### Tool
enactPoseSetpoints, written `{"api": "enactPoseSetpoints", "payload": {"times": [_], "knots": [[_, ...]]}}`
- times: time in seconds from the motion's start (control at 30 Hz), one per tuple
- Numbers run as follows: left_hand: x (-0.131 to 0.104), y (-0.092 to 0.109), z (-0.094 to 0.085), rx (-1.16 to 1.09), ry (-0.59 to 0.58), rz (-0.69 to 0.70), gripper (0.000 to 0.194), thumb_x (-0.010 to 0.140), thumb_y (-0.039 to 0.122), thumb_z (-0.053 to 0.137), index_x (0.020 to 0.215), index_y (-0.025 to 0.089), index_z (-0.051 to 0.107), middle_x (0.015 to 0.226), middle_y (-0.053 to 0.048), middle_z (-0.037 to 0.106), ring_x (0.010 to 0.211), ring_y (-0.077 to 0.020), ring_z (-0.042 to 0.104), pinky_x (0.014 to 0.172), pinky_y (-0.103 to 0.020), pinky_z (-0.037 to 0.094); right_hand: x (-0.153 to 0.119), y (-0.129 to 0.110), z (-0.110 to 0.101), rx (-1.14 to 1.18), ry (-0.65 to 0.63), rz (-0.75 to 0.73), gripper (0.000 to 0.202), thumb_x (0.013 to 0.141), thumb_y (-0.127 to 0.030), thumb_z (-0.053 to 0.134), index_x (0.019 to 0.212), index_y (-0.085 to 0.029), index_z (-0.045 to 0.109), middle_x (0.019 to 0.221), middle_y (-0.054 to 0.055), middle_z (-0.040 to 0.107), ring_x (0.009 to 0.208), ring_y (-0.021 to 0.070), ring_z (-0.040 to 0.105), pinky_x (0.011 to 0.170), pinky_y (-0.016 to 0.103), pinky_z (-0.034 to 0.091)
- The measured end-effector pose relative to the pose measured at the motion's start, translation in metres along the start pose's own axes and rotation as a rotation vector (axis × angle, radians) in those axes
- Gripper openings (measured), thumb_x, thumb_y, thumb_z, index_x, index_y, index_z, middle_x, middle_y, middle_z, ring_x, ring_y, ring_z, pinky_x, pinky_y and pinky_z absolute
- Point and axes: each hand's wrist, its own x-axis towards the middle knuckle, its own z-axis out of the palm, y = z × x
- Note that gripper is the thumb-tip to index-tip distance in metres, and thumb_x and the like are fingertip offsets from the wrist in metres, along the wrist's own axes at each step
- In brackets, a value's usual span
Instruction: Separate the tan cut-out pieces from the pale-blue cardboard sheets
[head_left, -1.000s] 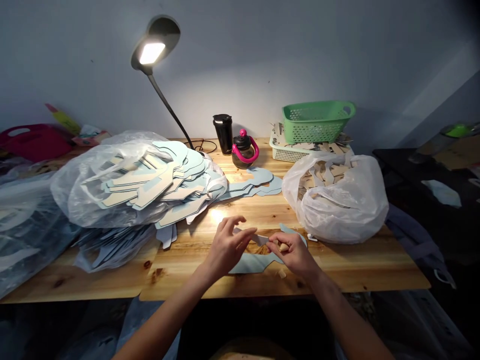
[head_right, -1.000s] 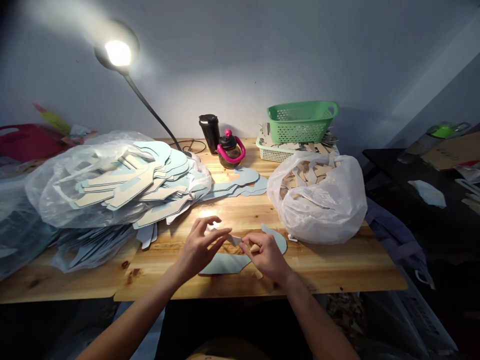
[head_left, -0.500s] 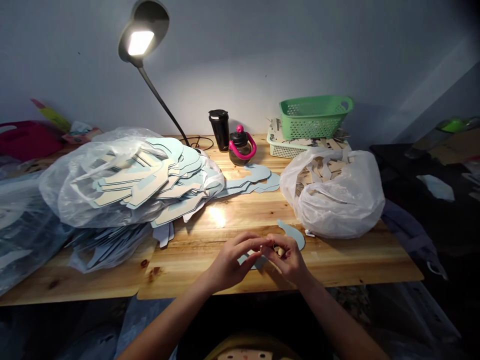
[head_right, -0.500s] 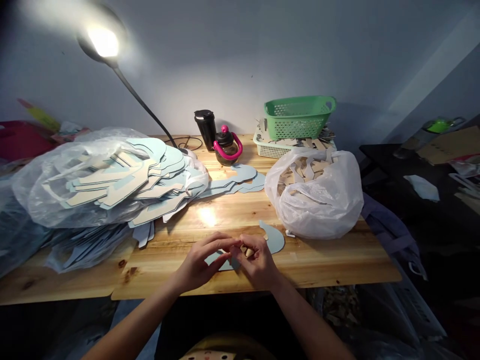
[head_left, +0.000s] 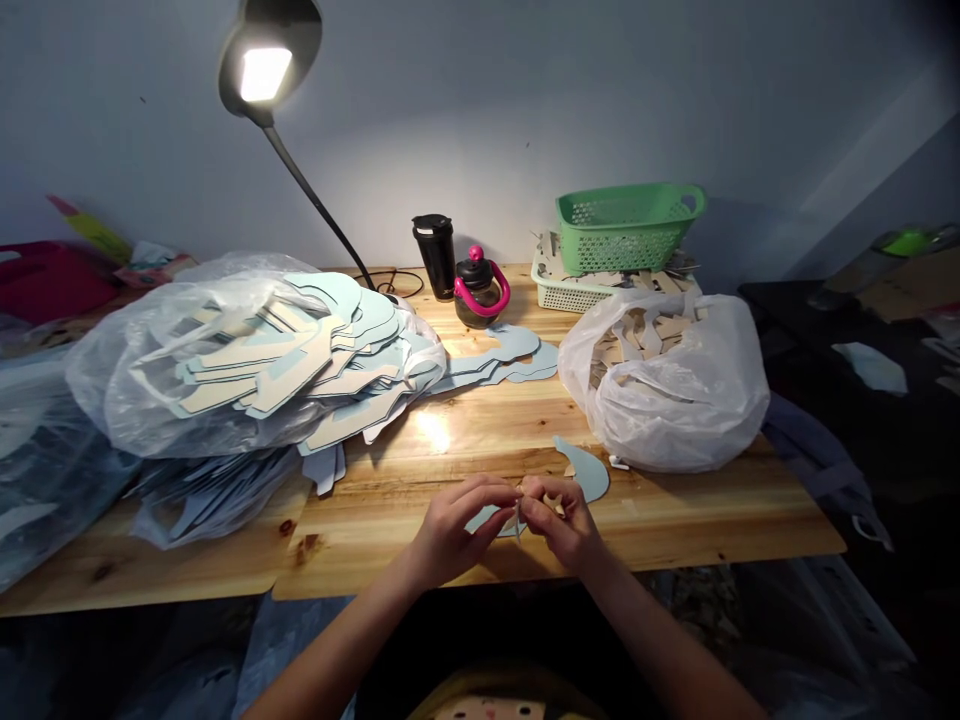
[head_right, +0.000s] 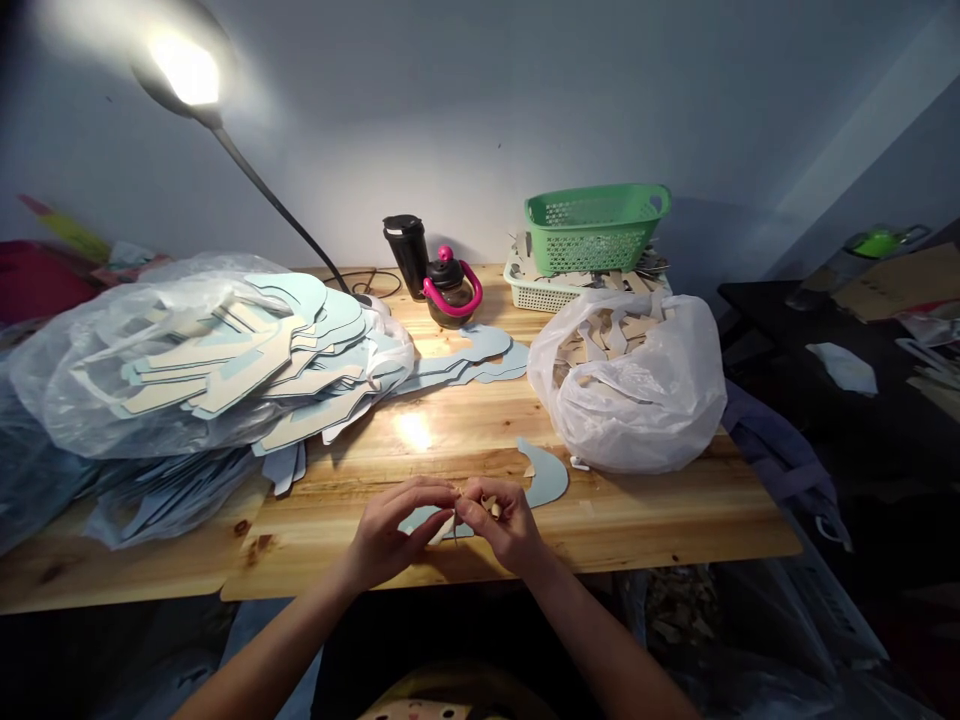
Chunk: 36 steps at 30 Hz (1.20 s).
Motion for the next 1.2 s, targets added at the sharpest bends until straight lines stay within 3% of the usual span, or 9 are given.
{"api": "enactPoseSetpoints", "payload": {"times": [0.17, 0.4, 0.53, 0.63, 0.73, 0.83, 0.93, 1.03, 1.2], "knots": [[-0.006, -0.001, -0.007, 0.130, 0.027, 0.044, 0.020, 0.083, -0.001, 0.061, 0.095, 0.015, 0.060, 0.093, -0.005, 0.064, 0.085, -0.0093, 0.063, 0.075, -0.018, 0.051, -0.003, 0.021, 0.002, 0.090, 0.094, 0.033, 0.036, 0.089, -0.035, 0.059, 0.063, -0.012, 0.052, 0.059, 0.000, 0.043, 0.056, 0.0063, 0.038, 0.055, 0.021, 0.031], [-0.037, -0.009, -0.017, 0.359, 0.208, 0.069, 0.031, 0.080, -0.003, 0.062, 0.103, 0.017, 0.064, 0.097, -0.006, 0.061, 0.090, -0.0107, 0.060, 0.079, -0.022, 0.051, -0.006, 0.025, -0.021, 0.301, 0.574, 0.154, 0.037, 0.073, -0.038, 0.071, 0.066, -0.014, 0.043, 0.057, -0.005, 0.034, 0.043, 0.0012, 0.024, 0.040, 0.015, 0.022], [-0.047, -0.009, -0.016, 0.288, 0.274, 0.017, 0.028, 0.081, -0.003, 0.061, 0.100, 0.018, 0.063, 0.093, -0.005, 0.064, 0.088, -0.0116, 0.062, 0.077, -0.024, 0.052, -0.007, 0.014, -0.039, 0.412, 0.578, 0.234, 0.032, 0.073, -0.043, 0.063, 0.079, -0.017, 0.045, 0.070, -0.003, 0.046, 0.047, 0.0024, 0.027, 0.041, 0.015, 0.030], [-0.052, -0.009, -0.013, 0.201, 0.293, -0.123, 0.018, 0.083, 0.002, 0.061, 0.093, 0.017, 0.064, 0.090, -0.004, 0.066, 0.085, -0.0123, 0.064, 0.076, -0.024, 0.052, -0.011, 0.010, -0.048, 0.338, 0.607, 0.172, 0.039, 0.079, -0.046, 0.059, 0.075, -0.017, 0.033, 0.069, -0.003, 0.039, 0.050, 0.0042, 0.026, 0.040, 0.013, 0.026], [-0.054, -0.008, -0.010, 0.059, 0.299, -0.408, 0.003, 0.085, 0.017, 0.064, 0.083, 0.015, 0.064, 0.081, -0.004, 0.066, 0.075, -0.0126, 0.063, 0.068, -0.023, 0.052, -0.021, 0.008, -0.055, -0.057, 0.458, 0.064, 0.033, 0.080, -0.044, 0.064, 0.084, -0.019, 0.044, 0.072, -0.001, 0.038, 0.058, 0.0070, 0.035, 0.048, 0.015, 0.034], [-0.053, -0.009, -0.009, -0.162, 0.303, -0.734, 0.022, 0.082, 0.033, 0.069, 0.078, 0.012, 0.064, 0.069, -0.003, 0.063, 0.060, -0.0107, 0.059, 0.055, -0.020, 0.048, -0.026, 0.005, -0.059, -0.580, 0.116, 0.005, 0.046, 0.070, -0.037, 0.078, 0.109, -0.021, 0.059, 0.090, 0.004, 0.052, 0.080, 0.0129, 0.050, 0.070, 0.023, 0.044], [-0.054, -0.012, -0.010, -0.328, 0.277, -0.930, 0.032, 0.076, 0.041, 0.074, 0.075, 0.011, 0.063, 0.060, -0.002, 0.060, 0.051, -0.0088, 0.053, 0.048, -0.018, 0.042, -0.022, 0.004, -0.060, -0.729, 0.000, 0.002, 0.015, 0.085, -0.033, 0.066, 0.093, -0.020, 0.067, 0.090, 0.006, 0.053, 0.083, 0.0136, 0.052, 0.074, 0.024, 0.043], [-0.060, -0.015, -0.010, -0.306, 0.224, -0.949, 0.033, 0.078, 0.043, 0.071, 0.076, 0.011, 0.063, 0.065, -0.004, 0.063, 0.055, -0.0105, 0.056, 0.050, -0.020, 0.044, -0.014, 0.006, -0.059, -0.560, 0.022, 0.016, 0.020, 0.089, -0.036, 0.060, 0.083, -0.016, 0.062, 0.097, 0.007, 0.054, 0.088, 0.0137, 0.052, 0.070, 0.022, 0.042], [-0.078, -0.019, -0.009, 0.217, 0.223, -0.679, 0.024, 0.082, 0.031, 0.068, 0.100, 0.016, 0.066, 0.092, -0.006, 0.067, 0.073, -0.0134, 0.061, 0.065, -0.025, 0.050, -0.009, 0.014, -0.062, -0.303, 0.024, 0.214, 0.030, 0.089, -0.043, 0.059, 0.083, -0.015, 0.057, 0.081, 0.004, 0.055, 0.062, 0.0086, 0.044, 0.053, 0.020, 0.032]]}}
